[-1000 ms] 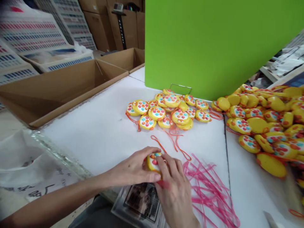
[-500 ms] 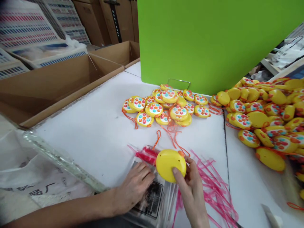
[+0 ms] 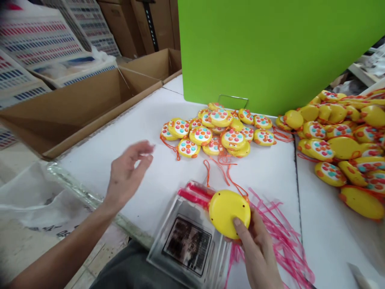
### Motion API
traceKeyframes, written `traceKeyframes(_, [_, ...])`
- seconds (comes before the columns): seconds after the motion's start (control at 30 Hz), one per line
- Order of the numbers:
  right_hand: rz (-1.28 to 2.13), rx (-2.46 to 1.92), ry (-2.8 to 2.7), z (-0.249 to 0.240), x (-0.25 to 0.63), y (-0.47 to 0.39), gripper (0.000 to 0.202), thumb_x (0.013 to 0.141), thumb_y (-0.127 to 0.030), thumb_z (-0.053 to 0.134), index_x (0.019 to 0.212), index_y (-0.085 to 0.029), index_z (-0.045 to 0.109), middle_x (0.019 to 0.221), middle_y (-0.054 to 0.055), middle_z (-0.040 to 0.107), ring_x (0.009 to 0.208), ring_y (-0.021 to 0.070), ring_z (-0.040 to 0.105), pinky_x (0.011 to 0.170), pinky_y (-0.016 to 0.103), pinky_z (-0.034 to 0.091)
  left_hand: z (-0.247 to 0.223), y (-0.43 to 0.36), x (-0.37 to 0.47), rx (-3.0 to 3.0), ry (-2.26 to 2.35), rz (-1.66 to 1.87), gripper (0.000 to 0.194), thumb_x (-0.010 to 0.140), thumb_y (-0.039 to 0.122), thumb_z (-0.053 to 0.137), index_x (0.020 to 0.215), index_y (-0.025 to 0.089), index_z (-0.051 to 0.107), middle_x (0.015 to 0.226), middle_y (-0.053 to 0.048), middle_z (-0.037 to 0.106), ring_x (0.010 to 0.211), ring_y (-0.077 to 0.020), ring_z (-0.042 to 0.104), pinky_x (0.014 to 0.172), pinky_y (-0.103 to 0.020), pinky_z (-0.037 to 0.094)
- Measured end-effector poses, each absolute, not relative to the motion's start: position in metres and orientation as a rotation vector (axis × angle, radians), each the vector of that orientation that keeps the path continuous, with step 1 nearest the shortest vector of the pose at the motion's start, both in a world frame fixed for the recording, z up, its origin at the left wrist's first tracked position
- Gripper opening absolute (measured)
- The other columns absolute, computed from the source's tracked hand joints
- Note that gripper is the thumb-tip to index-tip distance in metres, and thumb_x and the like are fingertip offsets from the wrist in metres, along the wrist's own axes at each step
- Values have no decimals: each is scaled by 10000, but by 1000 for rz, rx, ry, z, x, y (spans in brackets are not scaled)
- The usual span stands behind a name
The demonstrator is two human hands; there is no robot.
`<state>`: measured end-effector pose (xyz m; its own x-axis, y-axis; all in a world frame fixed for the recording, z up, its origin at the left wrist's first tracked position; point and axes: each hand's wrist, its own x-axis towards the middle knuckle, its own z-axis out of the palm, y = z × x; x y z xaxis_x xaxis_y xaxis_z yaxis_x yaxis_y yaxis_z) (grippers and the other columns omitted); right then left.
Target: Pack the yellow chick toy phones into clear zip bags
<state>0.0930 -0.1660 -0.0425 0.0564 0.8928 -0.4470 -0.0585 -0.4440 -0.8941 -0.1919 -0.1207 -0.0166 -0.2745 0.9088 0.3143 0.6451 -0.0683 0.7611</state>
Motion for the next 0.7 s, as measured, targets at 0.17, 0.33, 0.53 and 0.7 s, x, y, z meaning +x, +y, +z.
traceKeyframes(0.17, [1450,-1578,-984,-41,88,-165,452,746,-456,634,1117,-224,518,1118,54,613,951,226,583,738,278,523,-47,-161,-139,2273,1447,663,168,862,200,463,971,169,587,1012,-85,617,989,-232,531,885,-372,430])
traceKeyframes(0.33, [1387,-1707,-1084,-35,96,-169,520,736,-489,633,1167,-227,506,1147,34,611,1018,215,572,767,221,512,-77,-175,-112,2447,1325,408,170,870,153,414,967,130,552,942,-109,568,883,-235,500,816,-392,431])
traceKeyframes(0.53, [1217,-1945,-1177,-39,115,-184,668,649,-503,701,1243,-266,506,1306,23,521,1098,245,541,688,205,549,-77,-175,-118,2354,1309,533,166,885,165,379,904,140,542,892,-86,569,848,-221,483,791,-364,411])
traceKeyframes(0.7, [1653,-1794,-1324,-28,118,-189,616,693,-475,681,1248,-258,528,981,40,696,578,173,642,623,280,570,-77,-175,-120,2161,1268,704,320,914,215,353,1216,156,440,1018,-86,595,928,-214,499,827,-338,404])
